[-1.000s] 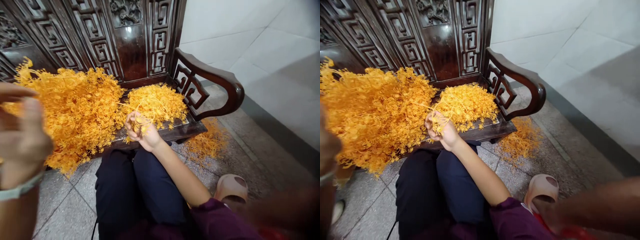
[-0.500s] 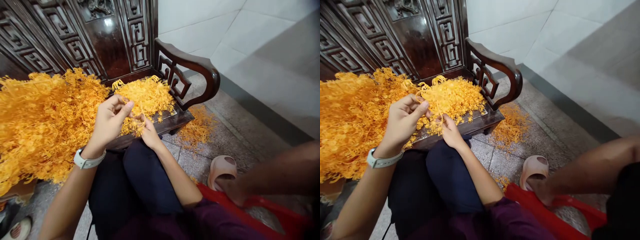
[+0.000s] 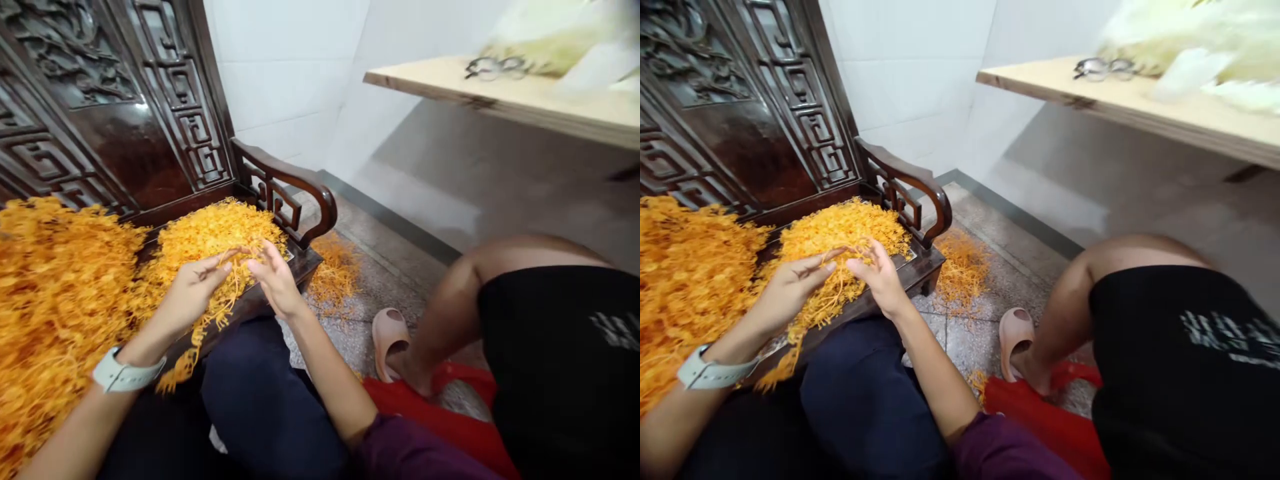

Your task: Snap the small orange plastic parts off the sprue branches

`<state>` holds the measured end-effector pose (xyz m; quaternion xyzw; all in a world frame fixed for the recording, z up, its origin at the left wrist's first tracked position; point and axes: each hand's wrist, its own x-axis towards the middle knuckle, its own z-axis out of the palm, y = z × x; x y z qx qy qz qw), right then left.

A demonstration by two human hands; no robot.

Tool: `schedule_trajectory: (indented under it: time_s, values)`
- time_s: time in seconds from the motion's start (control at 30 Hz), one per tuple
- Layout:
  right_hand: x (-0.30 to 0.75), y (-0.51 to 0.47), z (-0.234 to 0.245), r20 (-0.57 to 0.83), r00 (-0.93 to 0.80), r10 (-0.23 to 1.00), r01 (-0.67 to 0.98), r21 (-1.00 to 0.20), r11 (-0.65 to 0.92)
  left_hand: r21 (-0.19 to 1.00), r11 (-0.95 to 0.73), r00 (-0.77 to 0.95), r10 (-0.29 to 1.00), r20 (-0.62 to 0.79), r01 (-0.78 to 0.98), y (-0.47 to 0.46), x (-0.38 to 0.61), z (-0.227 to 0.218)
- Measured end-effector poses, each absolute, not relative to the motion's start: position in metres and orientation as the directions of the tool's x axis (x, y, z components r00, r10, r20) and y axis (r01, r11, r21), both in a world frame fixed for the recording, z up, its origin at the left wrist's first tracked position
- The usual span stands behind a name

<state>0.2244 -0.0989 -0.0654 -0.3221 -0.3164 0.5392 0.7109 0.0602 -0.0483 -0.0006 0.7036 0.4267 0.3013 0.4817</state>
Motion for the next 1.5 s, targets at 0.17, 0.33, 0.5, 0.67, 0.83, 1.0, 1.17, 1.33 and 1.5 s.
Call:
schedule_trajectory:
  time_s: [0.17, 0.33, 0.5, 0.67, 0.83, 1.0, 1.17, 1.33, 1.5]
  values:
    - [0.254, -0.089, -0.057, 0.111, 0.502, 0.858, -0.394, -0.854, 0.341, 0.891, -0.187, 0.584, 0.805, -0.101, 0.413, -0.053, 0.066, -0.008]
    - [0.277, -0.107, -0.044, 0.166, 0.555, 0.815, -0.328, -0.857, 0.397, 0.477, -0.478, 0.566, 0.823, -0.05, 0.737, -0.063, 0.067, -0.011]
    - [0.276, -0.117, -0.034, 0.069, 0.479, 0.875, -0.518, -0.783, 0.345, 0.065, -0.547, 0.551, 0.829, -0.099, 0.834, -0.072, 0.065, 0.003]
    - [0.28, -0.118, -0.046, -0.035, 0.413, 0.91, -0.615, -0.748, 0.25, -0.096, -0.632, 0.628, 0.775, -0.066, 0.769, -0.071, 0.052, 0.001]
    - [0.292, -0.118, -0.054, -0.008, 0.436, 0.9, -0.546, -0.797, 0.257, 0.018, -0.748, 0.742, 0.655, -0.142, 0.664, -0.092, 0.063, -0.004]
    - [0.319, -0.099, -0.058, 0.002, 0.487, 0.873, -0.507, -0.814, 0.285, 0.086, -0.747, 0.751, 0.652, -0.105, 0.66, -0.108, 0.071, -0.005]
    - [0.345, -0.091, -0.088, -0.013, 0.575, 0.818, -0.374, -0.893, 0.249, 0.078, -0.69, 0.691, 0.7, -0.179, 0.72, -0.109, 0.051, -0.001]
    - [0.314, -0.103, -0.112, -0.018, 0.359, 0.933, -0.272, -0.958, 0.086, 0.042, -0.631, 0.632, 0.771, -0.078, 0.775, -0.099, 0.036, 0.003]
    - [0.296, -0.04, -0.07, 0.108, 0.153, 0.982, -0.25, -0.957, 0.144, 0.142, -0.533, 0.538, 0.843, -0.001, 0.834, -0.08, 0.022, -0.009]
